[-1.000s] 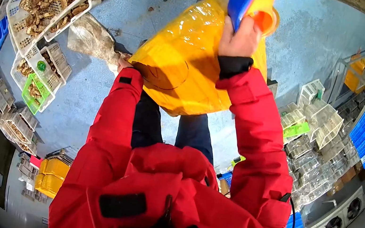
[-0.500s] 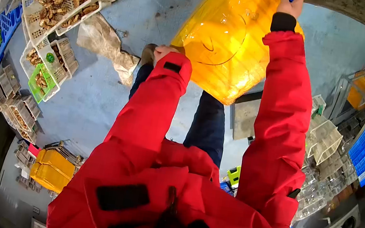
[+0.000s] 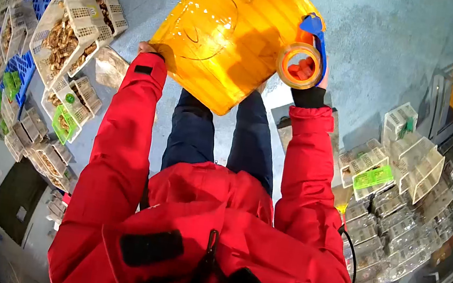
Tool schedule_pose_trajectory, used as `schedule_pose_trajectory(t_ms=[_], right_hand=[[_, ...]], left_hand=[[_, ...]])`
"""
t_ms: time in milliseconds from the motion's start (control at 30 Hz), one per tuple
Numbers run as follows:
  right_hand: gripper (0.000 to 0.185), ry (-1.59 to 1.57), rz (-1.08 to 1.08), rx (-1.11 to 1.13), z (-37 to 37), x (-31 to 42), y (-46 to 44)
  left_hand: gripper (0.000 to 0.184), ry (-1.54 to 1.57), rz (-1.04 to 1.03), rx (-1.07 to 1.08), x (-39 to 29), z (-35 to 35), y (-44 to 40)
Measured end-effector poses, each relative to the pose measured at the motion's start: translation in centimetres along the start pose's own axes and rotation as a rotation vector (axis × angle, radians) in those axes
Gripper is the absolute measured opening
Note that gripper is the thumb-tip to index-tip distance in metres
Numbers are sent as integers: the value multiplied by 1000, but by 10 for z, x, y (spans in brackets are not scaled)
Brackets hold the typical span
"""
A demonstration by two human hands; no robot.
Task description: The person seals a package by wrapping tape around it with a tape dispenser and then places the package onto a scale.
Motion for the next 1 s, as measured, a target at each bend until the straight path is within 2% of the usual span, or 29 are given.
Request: schedule_pose_trajectory(t_ms=[67,100,133,167,200,233,267,333,367,400,467,500,533,600,633,667,700,733,767,867,900,933,1000], right_hand=[[31,155,94,-362,24,-11,11],[24,-189,8,-268,16,-15,18],[24,-418,-63,-211,18,-20,19],[25,-464,-114,-189,14,-24,24],[26,-510,-163,-165,5,-27,28],[27,-772,-285,-34,-20,-28,29],[27,-793,-221,62,-15,-35,31],[27,-724,-153,-40,-14,-39,43],[26,-834,-173,-38,-9,-44,45],[27,-357,15,-180,-3,-43,58],[34,46,160,-209,6,-36,74],[38,275,215,-240,9,-30,83],[47,176,145,-307,1,-21,84],[54,-57,14,-232,-11,-4,92],[58,140,53,-33,9,-4,96],[54,668,65,53,24,2,96],[53,779,71,52,35,1,105],[53,889,78,52,13,6,104],[56,825,85,-98,9,10,103],[59,1202,339,-198,8,29,101],[63,1330,457,-180,10,34,101],[63,1540,572,-150,-3,45,100],[64,1646,578,-164,-11,57,100]], left_hand=[[34,-116,-89,-83,-10,8,8],[33,-188,-195,-213,-16,14,18],[32,-206,-443,-319,-26,23,41],[32,-161,-685,-285,-38,32,76],[26,-104,-972,7,-54,34,120],[22,91,-786,428,-47,23,158],[23,28,-681,777,-48,20,221],[40,-345,-773,1061,-29,4,297],[43,-259,-556,1262,-18,-2,330],[46,-170,-326,1446,-8,-6,356],[49,-37,-64,1567,2,-12,378],[50,-111,-86,1513,6,-14,377],[50,-151,-134,1513,6,-14,378],[51,-234,-235,1509,6,-10,377],[51,-347,-187,1502,3,-7,377],[52,-392,-164,1509,1,-9,377],[53,-441,-141,1517,-1,-12,376],[54,-488,-120,1524,-2,-16,378],[51,-534,-218,1392,-7,-16,385],[44,-662,-697,1169,-27,-44,380],[40,-627,-452,1224,-37,-52,380],[44,-718,-159,1285,-52,-59,390],[48,-811,141,1337,-60,-74,406]])
Point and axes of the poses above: each hand's wrist, its own y-axis away from the middle knuckle, its own z-axis out of the back of the hand, x = y × z, the point moved 3 cm from there along -y, towards the middle knuckle, and after that the axes turned 14 degrees about z, right-handed, at the moved point
